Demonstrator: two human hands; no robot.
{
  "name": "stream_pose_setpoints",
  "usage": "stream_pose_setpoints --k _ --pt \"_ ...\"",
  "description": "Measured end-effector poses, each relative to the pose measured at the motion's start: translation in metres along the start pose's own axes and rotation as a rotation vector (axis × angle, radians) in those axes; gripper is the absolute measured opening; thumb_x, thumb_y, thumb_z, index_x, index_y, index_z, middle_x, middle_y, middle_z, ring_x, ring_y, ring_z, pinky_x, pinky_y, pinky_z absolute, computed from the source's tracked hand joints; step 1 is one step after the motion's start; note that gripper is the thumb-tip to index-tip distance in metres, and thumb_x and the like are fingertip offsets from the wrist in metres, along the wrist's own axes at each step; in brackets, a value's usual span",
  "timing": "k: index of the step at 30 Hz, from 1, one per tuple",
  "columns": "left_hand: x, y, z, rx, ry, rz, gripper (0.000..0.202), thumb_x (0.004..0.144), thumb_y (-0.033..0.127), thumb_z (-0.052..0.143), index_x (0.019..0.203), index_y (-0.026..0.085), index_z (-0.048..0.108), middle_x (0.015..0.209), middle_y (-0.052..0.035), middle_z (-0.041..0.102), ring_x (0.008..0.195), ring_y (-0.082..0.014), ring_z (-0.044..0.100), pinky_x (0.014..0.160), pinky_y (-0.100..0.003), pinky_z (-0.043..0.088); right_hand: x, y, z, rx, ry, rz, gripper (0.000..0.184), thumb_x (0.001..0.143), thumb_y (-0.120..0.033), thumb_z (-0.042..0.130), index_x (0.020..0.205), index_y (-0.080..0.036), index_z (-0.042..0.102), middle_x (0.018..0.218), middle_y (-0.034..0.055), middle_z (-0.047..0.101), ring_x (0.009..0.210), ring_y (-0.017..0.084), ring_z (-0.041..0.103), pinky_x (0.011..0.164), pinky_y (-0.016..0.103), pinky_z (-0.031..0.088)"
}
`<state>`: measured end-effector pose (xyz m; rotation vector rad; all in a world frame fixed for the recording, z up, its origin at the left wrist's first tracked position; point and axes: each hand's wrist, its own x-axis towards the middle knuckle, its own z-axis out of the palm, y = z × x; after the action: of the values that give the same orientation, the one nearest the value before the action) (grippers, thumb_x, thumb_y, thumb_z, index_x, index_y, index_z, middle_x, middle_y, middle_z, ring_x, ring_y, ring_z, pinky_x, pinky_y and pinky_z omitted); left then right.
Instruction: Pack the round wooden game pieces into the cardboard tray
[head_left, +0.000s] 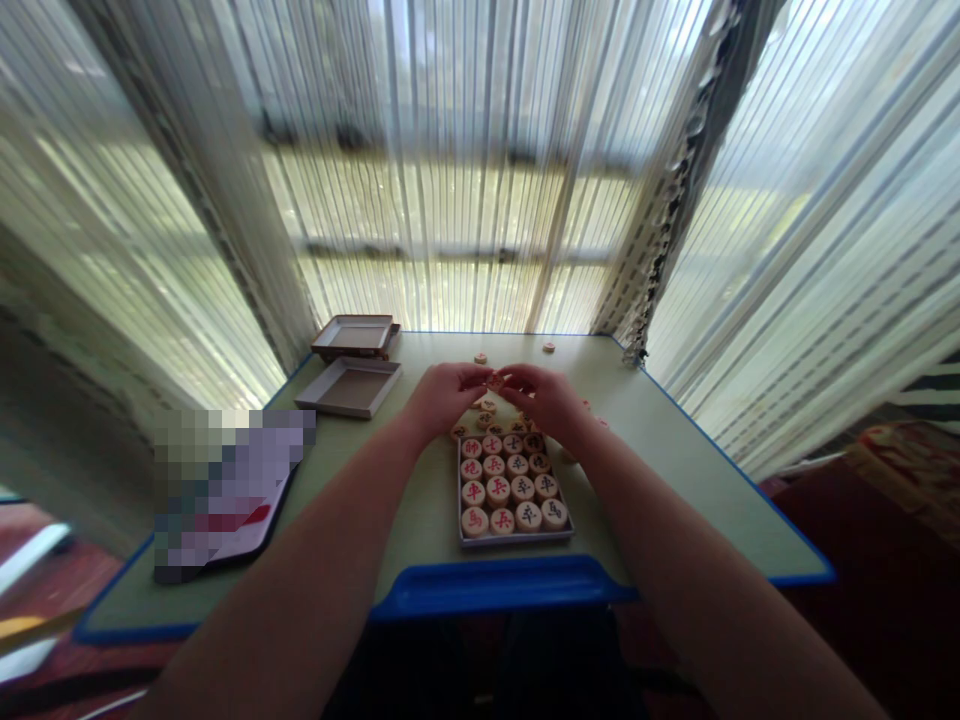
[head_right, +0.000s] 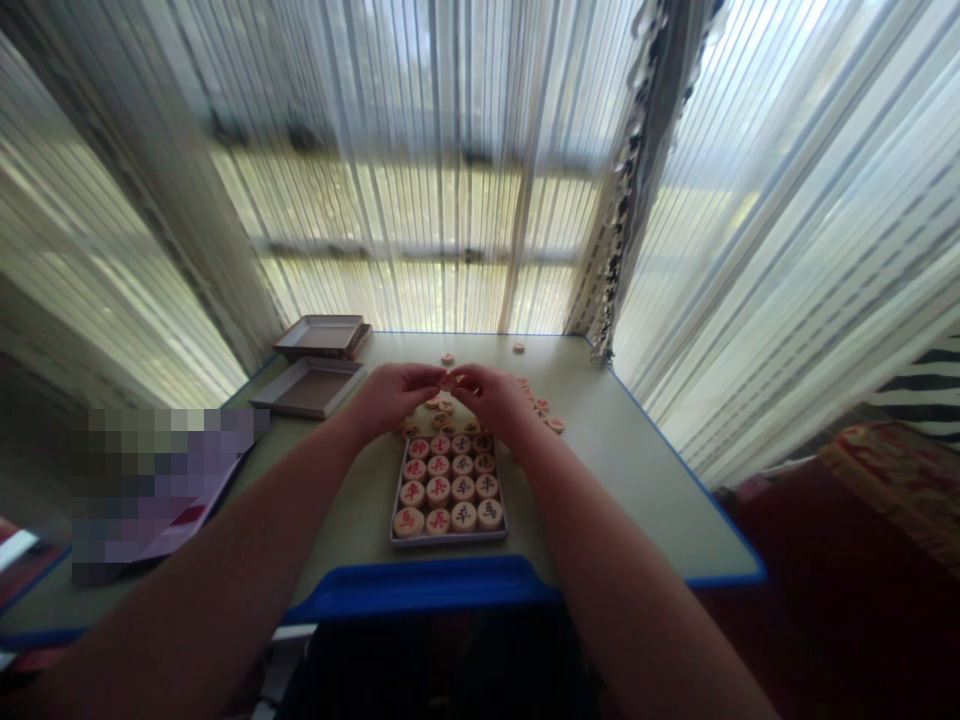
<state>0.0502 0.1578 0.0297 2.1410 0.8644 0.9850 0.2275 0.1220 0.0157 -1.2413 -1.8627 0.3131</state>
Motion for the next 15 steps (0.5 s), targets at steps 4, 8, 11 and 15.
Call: stream_pose_setpoints --k 4,8,11,15 --pt "-0.0005 -0.0007 0.0001 0.035 -0.006 -0.031 0.030 0.071 0.027 0.059 0.097 0.015 0.066 0.093 -0.0066 0.069 0.083 -0.0177 0.064 0.078 -0.030 0.050 0.0001 -0.0033 -0.0007 -0.027 -0.025 -0.007 0.025 0.077 -0.031 0.056 0.099 -0.021 0.063 0.081 0.0030 0.068 0.069 0.013 0.061 0.064 0.024 0.047" --pt "-0.0008 0.0013 0.0002 0.081 -0.003 -0.039 0.028 0.071 0.029 0.059 0.094 0.016 0.067 0.090 -0.0065 0.069 0.081 -0.0173 0.064 0.075 -0.028 0.050 0.0013 -0.0052 0.0002 -0.028 -0.021 -0.019 0.025 0.076 -0.033 0.058 0.097 -0.020 0.064 0.080 0.0033 0.068 0.068 0.013 0.061 0.065 0.024 0.047" --pt "-0.0007 0.0020 0.0001 0.119 0.024 -0.049 0.030 0.070 0.029 0.061 0.096 0.016 0.066 0.088 -0.0065 0.070 0.078 -0.0179 0.064 0.074 -0.028 0.050 0.0023 -0.0045 0.0007 -0.013 -0.011 -0.020 0.026 0.077 -0.036 0.056 0.096 -0.021 0.064 0.081 0.0036 0.068 0.070 0.013 0.061 0.065 0.024 0.048" --pt "-0.0012 0.0019 -0.0001 0.159 0.006 0.002 0.029 0.074 0.032 0.057 0.097 0.017 0.067 0.090 -0.0060 0.070 0.080 -0.0181 0.064 0.073 -0.028 0.049 0.0028 -0.0024 0.0005 0.006 0.001 -0.018 0.027 0.076 -0.038 0.056 0.095 -0.021 0.065 0.083 0.0044 0.066 0.071 0.013 0.060 0.065 0.026 0.048"
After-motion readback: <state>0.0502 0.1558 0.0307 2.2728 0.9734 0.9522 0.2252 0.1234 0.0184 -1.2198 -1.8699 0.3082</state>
